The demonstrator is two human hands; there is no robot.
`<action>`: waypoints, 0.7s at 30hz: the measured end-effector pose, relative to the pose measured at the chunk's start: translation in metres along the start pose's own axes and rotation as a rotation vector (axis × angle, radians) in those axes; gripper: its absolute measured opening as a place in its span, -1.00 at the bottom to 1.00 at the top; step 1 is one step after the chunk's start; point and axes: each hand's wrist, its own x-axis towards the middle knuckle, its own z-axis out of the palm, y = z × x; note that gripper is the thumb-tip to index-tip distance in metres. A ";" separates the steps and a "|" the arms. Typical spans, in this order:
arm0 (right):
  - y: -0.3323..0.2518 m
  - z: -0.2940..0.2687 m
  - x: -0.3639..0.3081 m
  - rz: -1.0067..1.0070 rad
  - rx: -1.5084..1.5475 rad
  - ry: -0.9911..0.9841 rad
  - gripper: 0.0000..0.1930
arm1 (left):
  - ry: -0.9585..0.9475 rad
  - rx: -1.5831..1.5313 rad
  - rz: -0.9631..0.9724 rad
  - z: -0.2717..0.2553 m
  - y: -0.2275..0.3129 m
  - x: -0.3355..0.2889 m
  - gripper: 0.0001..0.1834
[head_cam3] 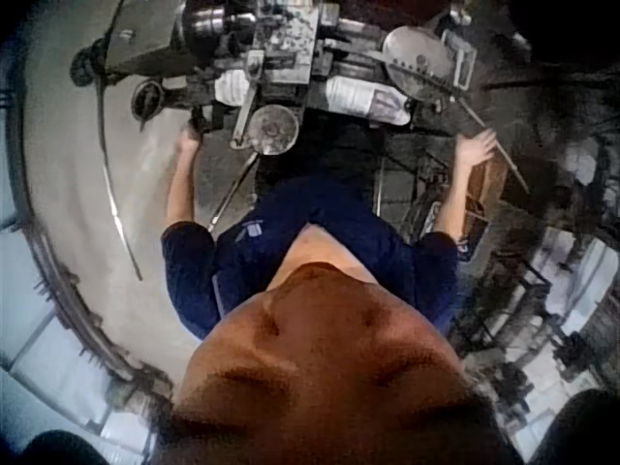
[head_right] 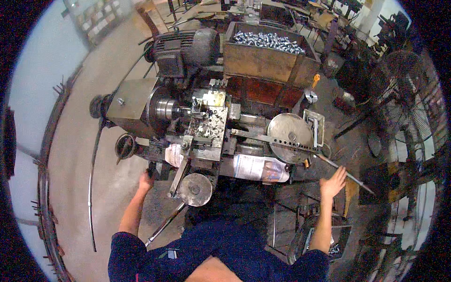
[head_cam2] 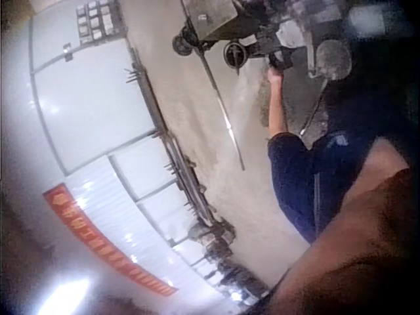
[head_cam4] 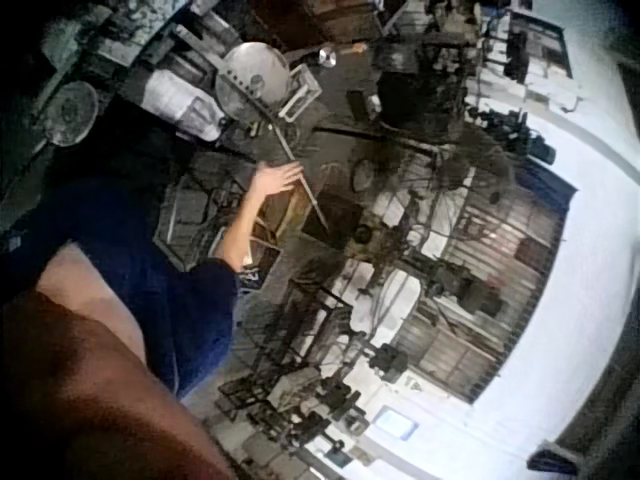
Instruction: The person operates a lathe to process small metal parts, taking a piece from a bin, securing it in the machine, engaging the cutting tool using levers, and then placing the finished part into a separate collection basket.
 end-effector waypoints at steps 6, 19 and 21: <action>-0.105 -0.082 0.000 -0.547 0.672 0.182 -0.29 | -0.572 -0.354 0.034 -0.080 -0.040 0.006 -0.50; -0.468 -0.188 -0.068 -1.547 0.375 -0.026 -0.65 | 0.393 -0.055 -0.400 -0.256 -0.146 -0.057 -0.55; -0.483 -0.177 -0.074 -1.478 0.225 -0.144 -0.69 | 0.492 0.308 -0.400 -0.209 -0.111 -0.078 -0.45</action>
